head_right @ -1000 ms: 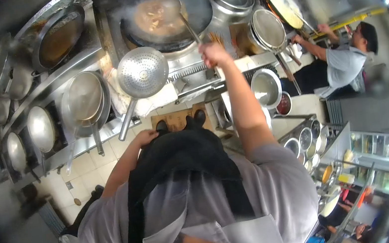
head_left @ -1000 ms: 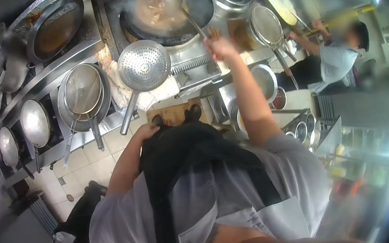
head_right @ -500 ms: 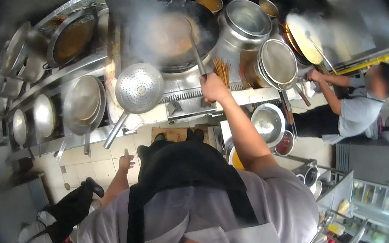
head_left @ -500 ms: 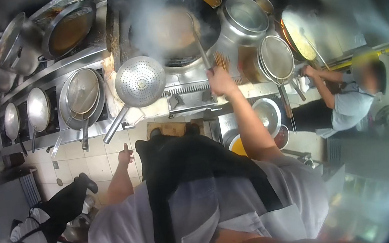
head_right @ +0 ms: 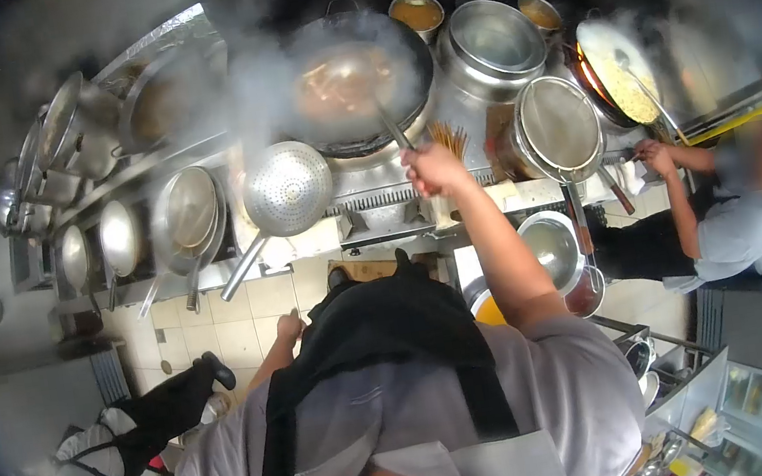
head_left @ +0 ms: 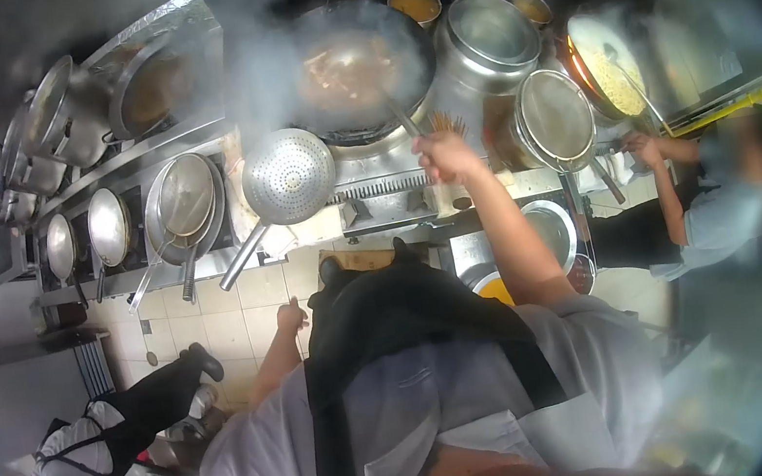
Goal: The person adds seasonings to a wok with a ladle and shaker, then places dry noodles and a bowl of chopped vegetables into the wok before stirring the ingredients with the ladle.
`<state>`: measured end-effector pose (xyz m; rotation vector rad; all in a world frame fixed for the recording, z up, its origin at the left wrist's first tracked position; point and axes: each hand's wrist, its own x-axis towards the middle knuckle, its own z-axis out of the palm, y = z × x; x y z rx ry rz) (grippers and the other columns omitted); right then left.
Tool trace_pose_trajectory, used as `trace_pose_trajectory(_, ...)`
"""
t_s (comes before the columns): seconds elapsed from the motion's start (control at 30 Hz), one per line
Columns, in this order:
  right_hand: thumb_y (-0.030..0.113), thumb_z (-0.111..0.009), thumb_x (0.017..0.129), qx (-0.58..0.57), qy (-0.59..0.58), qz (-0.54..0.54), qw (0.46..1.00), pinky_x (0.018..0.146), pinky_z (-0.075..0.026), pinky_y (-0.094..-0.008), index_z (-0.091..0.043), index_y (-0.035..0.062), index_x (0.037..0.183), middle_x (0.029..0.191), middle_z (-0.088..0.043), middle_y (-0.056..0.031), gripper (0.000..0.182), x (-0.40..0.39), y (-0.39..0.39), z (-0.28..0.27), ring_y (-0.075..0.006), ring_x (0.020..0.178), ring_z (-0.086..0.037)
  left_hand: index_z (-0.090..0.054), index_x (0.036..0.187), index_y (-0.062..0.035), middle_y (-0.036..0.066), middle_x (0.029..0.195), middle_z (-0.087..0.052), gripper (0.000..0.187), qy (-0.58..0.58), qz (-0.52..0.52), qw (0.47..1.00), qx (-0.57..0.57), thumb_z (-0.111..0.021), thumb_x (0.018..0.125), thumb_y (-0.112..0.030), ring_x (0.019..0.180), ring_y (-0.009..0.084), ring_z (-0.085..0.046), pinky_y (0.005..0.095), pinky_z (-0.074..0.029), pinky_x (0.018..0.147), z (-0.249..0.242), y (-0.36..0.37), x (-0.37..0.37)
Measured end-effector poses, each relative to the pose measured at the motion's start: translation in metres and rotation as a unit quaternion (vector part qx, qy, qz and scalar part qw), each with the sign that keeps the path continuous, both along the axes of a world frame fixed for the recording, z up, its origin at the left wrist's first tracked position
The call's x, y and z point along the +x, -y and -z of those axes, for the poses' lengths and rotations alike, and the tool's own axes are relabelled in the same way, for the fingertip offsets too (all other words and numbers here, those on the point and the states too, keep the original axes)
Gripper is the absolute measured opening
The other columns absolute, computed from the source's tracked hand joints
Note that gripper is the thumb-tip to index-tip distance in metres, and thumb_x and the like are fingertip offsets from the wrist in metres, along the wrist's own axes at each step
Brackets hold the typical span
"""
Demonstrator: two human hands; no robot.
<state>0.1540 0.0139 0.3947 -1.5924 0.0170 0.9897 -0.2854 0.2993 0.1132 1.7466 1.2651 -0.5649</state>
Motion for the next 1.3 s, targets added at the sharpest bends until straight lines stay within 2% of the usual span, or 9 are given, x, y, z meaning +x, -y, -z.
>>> trace_pose_trajectory(0.17, 0.026, -0.06, 0.095, -0.168, 0.321, -0.064, 0.93, 0.059, -0.052, -0.0444, -0.062, -0.0024, 0.101, 0.079, -0.066, -0.0182, 0.029, 0.036, 0.008, 0.035, -0.0325, 0.066, -0.066, -0.071, 0.088, -0.0049, 0.014, 0.097, -0.069, 0.02, -0.003, -0.105, 0.986, -0.132, -0.074, 0.084, -0.024, 0.077, 0.0254, -0.07, 0.0389, -0.057, 0.069, 0.013, -0.027, -0.03)
trace_pose_trajectory(0.2, 0.027, -0.061, 0.093, -0.25, 0.521, -0.077, 0.812, 0.073, -0.055, -0.0491, -0.063, -0.0029, 0.105, 0.088, -0.07, -0.0247, 0.032, 0.04, 0.01, 0.043, -0.0416, 0.08, -0.069, -0.069, 0.094, -0.0045, 0.013, 0.099, -0.069, 0.026, 0.015, 0.284, 0.958, 0.019, -0.077, 0.076, -0.021, 0.091, 0.0257, -0.067, 0.0371, -0.056, 0.078, 0.028, -0.041, -0.03)
trace_pose_trajectory(0.23, 0.027, -0.061, 0.093, -0.25, 0.526, -0.083, 0.809, 0.073, -0.055, -0.0491, -0.063, -0.0029, 0.105, 0.088, -0.07, -0.0247, 0.032, 0.042, 0.01, 0.036, -0.0416, 0.08, -0.069, -0.067, 0.101, -0.0041, 0.011, 0.102, -0.069, 0.037, 0.031, 0.62, 0.765, 0.169, -0.08, 0.069, -0.019, 0.105, 0.0261, -0.064, 0.0353, -0.054, 0.087, 0.054, -0.058, -0.029)
trace_pose_trajectory(0.37, 0.028, -0.061, 0.092, -0.296, 0.471, -0.068, 0.828, 0.086, -0.051, -0.0497, -0.064, -0.0026, 0.108, 0.097, -0.067, -0.0289, 0.035, 0.045, 0.007, 0.05, -0.0464, 0.095, -0.063, -0.064, 0.103, -0.0052, 0.009, 0.094, -0.066, 0.025, 0.045, 0.061, 0.995, -0.067, -0.051, 0.094, -0.024, 0.069, 0.021, -0.068, 0.0359, -0.056, 0.055, 0.016, -0.038, 0.007)
trace_pose_trajectory(0.43, 0.028, -0.06, 0.093, -0.302, 0.517, -0.072, 0.797, 0.075, -0.056, -0.0479, -0.065, -0.0015, 0.106, 0.089, -0.07, -0.0257, 0.033, 0.043, 0.001, 0.048, -0.0419, 0.084, -0.069, -0.065, 0.1, -0.0034, 0.011, 0.088, -0.066, 0.028, 0.084, 0.068, 0.991, -0.074, -0.052, 0.093, -0.027, 0.067, 0.0207, -0.066, 0.0359, -0.055, 0.054, 0.016, -0.037, 0.023)
trace_pose_trajectory(0.53, 0.028, -0.054, 0.101, 0.008, 0.044, 0.009, 0.999, 0.032, -0.034, -0.0236, -0.06, 0.0, 0.102, 0.065, -0.052, 0.0004, 0.029, 0.017, -0.012, 0.042, -0.0065, 0.045, -0.049, -0.066, 0.091, 0.001, 0.014, 0.078, -0.065, 0.031, 0.116, 0.078, 0.989, -0.048, -0.054, 0.09, -0.027, 0.065, 0.0223, -0.065, 0.0353, -0.052, 0.053, 0.013, -0.033, 0.046)
trace_pose_trajectory(0.7, 0.025, -0.052, 0.103, 0.289, -0.3, 0.052, 0.908, 0.033, -0.034, -0.0212, -0.056, -0.0033, 0.107, 0.064, -0.048, 0.0033, 0.029, 0.007, 0.003, 0.024, -0.0047, 0.043, -0.043, -0.073, 0.096, -0.0031, 0.021, 0.107, -0.07, 0.035, 0.078, 0.221, 0.972, -0.027, -0.052, 0.086, -0.029, 0.104, 0.0356, -0.065, 0.0409, -0.05, 0.09, 0.012, -0.034, 0.065)
trace_pose_trajectory(1.1, 0.026, -0.057, 0.1, -0.105, 0.121, 0.02, 0.987, 0.038, -0.04, -0.0319, -0.058, 0.0025, 0.087, 0.058, -0.055, -0.0042, 0.026, -0.047, -0.003, -0.053, -0.0138, 0.04, -0.05, -0.061, 0.127, -0.0041, 0.025, 0.127, -0.061, 0.054, 0.148, 0.417, 0.897, -0.016, -0.053, 0.094, -0.046, 0.116, 0.0396, -0.06, 0.0429, -0.046, 0.102, 0.052, 0.019, 0.159)
trace_pose_trajectory(1.3, 0.028, -0.061, 0.097, -0.255, 0.638, 0.0, 0.727, 0.049, -0.046, -0.041, -0.061, -0.0022, 0.096, 0.06, -0.059, -0.0126, 0.03, -0.056, 0.025, 0.0, -0.0202, 0.044, -0.055, -0.05, 0.138, 0.0012, 0.022, 0.12, -0.066, 0.07, 0.052, 0.168, 0.968, -0.182, -0.06, 0.092, -0.051, 0.105, 0.0397, -0.064, 0.0474, -0.049, 0.093, 0.098, 0.076, 0.215)
